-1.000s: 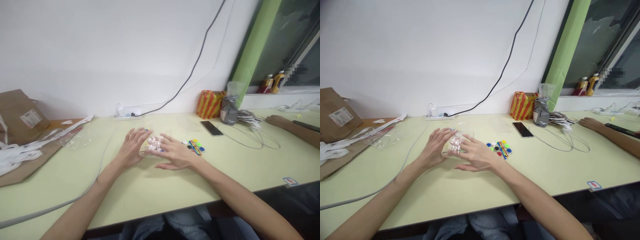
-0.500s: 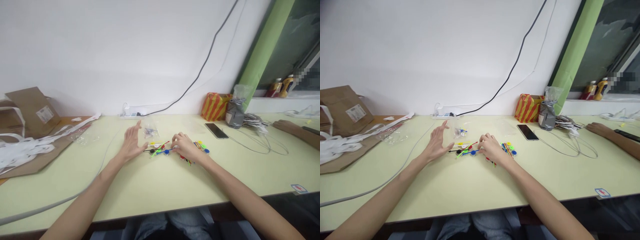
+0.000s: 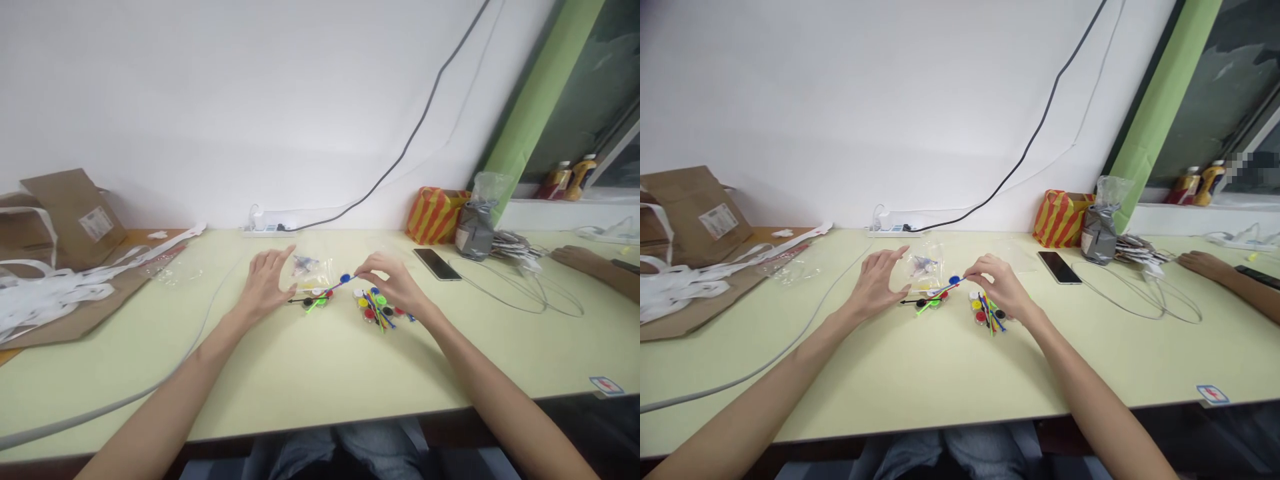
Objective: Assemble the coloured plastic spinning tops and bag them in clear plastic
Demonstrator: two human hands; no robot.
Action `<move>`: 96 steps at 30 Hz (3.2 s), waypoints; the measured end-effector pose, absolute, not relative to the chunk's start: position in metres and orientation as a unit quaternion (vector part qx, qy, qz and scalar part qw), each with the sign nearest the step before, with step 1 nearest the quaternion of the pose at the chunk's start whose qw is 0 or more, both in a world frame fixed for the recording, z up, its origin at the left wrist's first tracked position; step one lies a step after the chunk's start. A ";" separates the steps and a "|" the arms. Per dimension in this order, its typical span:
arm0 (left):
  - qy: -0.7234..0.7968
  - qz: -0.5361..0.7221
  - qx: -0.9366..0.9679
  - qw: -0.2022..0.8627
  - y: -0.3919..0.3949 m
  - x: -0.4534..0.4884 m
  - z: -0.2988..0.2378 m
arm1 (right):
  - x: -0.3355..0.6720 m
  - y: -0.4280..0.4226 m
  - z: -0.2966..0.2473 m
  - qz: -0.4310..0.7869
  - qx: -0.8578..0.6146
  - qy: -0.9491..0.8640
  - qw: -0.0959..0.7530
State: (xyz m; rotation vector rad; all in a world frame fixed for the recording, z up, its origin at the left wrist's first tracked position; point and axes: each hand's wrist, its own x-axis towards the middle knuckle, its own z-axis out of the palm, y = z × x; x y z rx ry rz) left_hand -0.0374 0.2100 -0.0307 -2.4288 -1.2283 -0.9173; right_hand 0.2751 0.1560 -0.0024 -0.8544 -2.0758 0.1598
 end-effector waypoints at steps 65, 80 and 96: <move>-0.440 -0.375 -0.816 0.012 0.203 -0.020 -0.036 | 0.261 0.153 -0.013 -0.144 -0.386 -0.682 0.604; -0.353 -0.395 -0.847 -0.040 0.187 0.001 -0.037 | 0.227 0.134 -0.019 -0.108 -0.328 -0.816 0.463; -0.398 -0.501 -0.767 -0.056 0.205 -0.016 -0.035 | 0.230 0.170 -0.047 -0.026 -0.487 -0.815 0.313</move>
